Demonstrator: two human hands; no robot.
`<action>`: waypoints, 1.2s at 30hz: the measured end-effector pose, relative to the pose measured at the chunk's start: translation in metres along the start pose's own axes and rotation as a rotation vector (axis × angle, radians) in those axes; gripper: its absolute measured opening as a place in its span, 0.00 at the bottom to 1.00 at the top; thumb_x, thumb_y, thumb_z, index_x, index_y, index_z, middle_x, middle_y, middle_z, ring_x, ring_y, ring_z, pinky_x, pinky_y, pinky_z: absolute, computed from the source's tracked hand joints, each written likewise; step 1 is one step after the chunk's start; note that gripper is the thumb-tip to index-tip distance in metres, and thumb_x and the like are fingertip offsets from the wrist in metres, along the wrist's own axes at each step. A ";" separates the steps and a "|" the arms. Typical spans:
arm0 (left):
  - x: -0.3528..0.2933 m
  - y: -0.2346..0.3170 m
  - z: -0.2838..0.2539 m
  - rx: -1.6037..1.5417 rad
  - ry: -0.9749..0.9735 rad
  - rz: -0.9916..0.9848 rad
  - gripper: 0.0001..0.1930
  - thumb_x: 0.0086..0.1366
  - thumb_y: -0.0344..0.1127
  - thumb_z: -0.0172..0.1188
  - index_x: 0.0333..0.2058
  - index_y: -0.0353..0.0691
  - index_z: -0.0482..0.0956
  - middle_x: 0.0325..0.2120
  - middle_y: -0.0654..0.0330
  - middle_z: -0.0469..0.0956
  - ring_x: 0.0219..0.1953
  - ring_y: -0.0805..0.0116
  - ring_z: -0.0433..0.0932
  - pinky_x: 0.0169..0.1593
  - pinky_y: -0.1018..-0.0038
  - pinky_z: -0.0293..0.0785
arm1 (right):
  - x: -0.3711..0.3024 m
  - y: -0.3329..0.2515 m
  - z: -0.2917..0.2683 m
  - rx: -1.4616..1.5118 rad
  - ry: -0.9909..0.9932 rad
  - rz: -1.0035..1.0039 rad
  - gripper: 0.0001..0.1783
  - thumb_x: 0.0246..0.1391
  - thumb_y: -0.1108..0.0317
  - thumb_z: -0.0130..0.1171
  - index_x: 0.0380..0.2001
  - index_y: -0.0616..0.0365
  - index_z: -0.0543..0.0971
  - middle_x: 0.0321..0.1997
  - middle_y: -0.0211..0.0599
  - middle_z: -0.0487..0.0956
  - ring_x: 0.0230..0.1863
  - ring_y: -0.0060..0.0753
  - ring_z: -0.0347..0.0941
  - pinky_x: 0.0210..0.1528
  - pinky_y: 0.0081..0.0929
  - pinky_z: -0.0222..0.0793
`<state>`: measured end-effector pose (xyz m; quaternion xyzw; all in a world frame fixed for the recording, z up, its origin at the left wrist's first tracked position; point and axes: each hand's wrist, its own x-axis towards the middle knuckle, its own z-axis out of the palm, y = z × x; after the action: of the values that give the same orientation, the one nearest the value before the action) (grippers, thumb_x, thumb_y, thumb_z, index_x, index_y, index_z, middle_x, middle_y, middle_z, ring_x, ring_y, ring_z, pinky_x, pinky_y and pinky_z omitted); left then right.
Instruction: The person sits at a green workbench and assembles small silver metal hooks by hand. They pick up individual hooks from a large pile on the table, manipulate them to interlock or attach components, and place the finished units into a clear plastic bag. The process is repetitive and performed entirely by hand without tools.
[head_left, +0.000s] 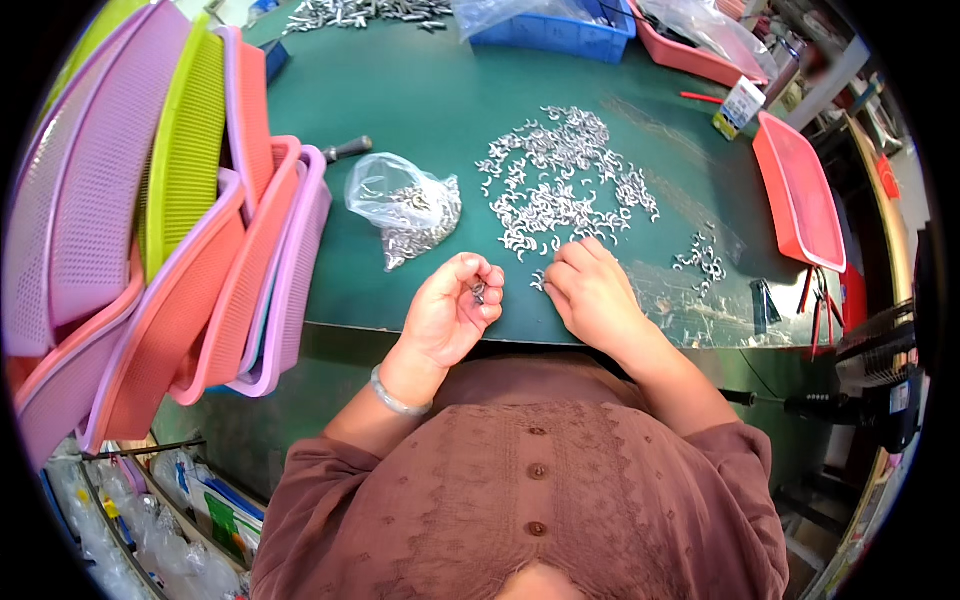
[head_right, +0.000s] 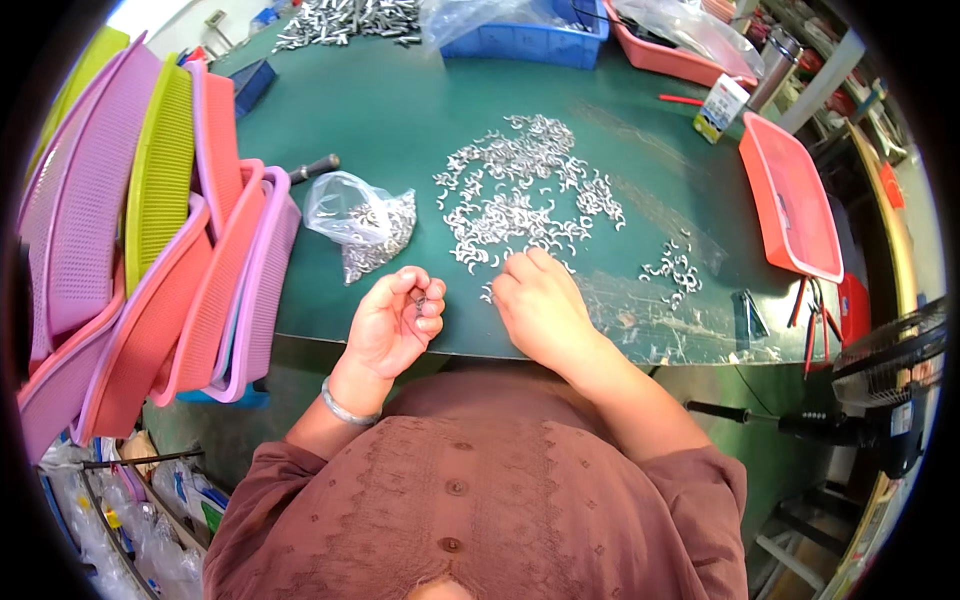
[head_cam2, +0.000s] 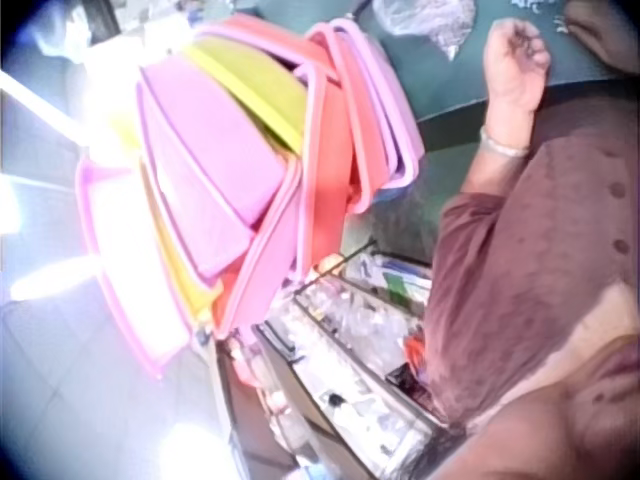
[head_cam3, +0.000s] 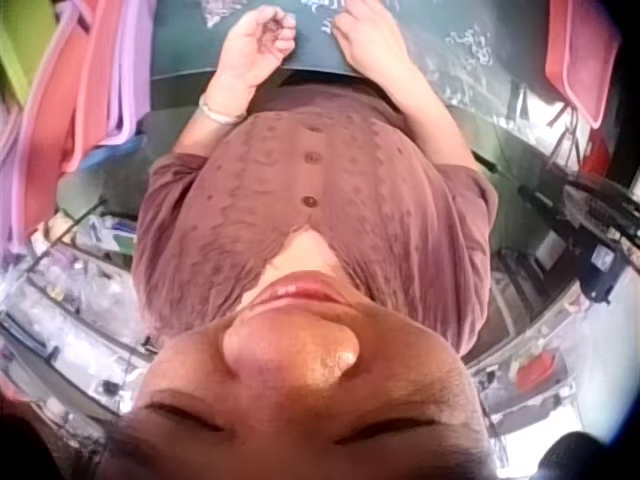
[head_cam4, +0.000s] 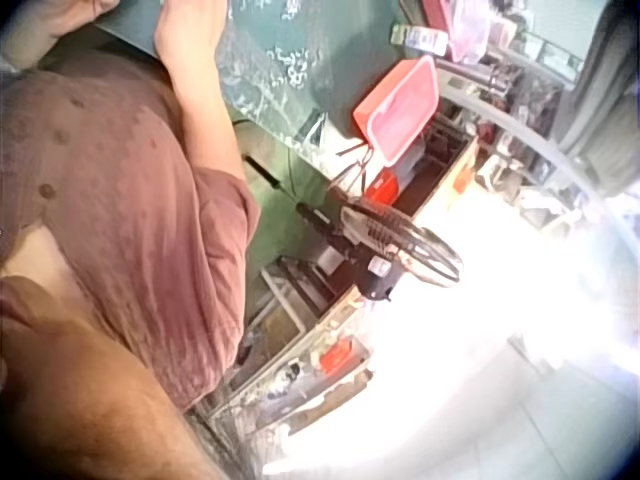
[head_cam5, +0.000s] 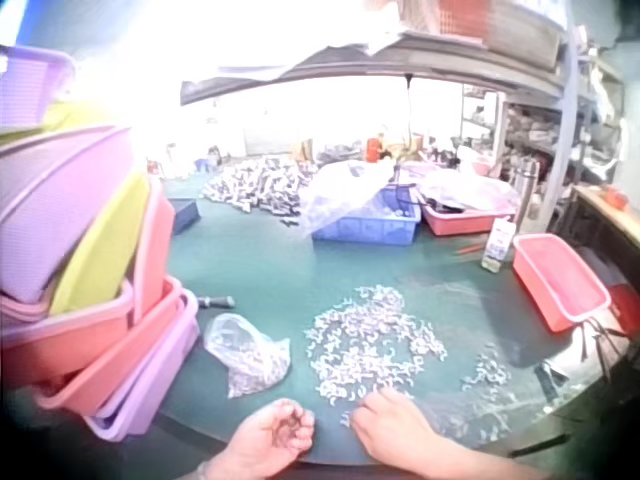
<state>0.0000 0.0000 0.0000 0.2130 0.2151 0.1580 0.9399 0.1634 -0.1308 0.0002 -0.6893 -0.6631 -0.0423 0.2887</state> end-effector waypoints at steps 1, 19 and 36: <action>0.002 0.005 0.001 -0.012 -0.020 0.025 0.09 0.64 0.38 0.51 0.31 0.39 0.72 0.30 0.57 0.72 0.28 0.71 0.69 0.27 0.80 0.67 | -0.002 0.002 0.000 -0.015 0.005 0.001 0.05 0.40 0.74 0.58 0.17 0.58 0.73 0.26 0.36 0.69 0.34 0.40 0.65 0.38 0.32 0.65; 0.060 0.098 -0.001 0.287 0.279 0.850 0.16 0.67 0.43 0.46 0.32 0.35 0.74 0.34 0.55 0.76 0.38 0.63 0.73 0.46 0.70 0.68 | -0.003 -0.008 0.003 -0.056 0.000 0.021 0.01 0.38 0.74 0.55 0.20 0.59 0.74 0.31 0.37 0.69 0.37 0.39 0.64 0.40 0.32 0.63; 0.025 0.062 0.015 0.721 0.243 1.061 0.11 0.67 0.29 0.46 0.41 0.30 0.74 0.42 0.52 0.76 0.46 0.65 0.75 0.53 0.70 0.69 | -0.009 0.002 -0.015 0.114 0.048 0.057 0.07 0.40 0.77 0.61 0.27 0.59 0.77 0.37 0.36 0.73 0.39 0.41 0.66 0.42 0.33 0.65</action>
<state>0.0155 0.0578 0.0329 0.5728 0.2249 0.5413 0.5731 0.1692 -0.1456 0.0080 -0.6892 -0.6374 -0.0128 0.3443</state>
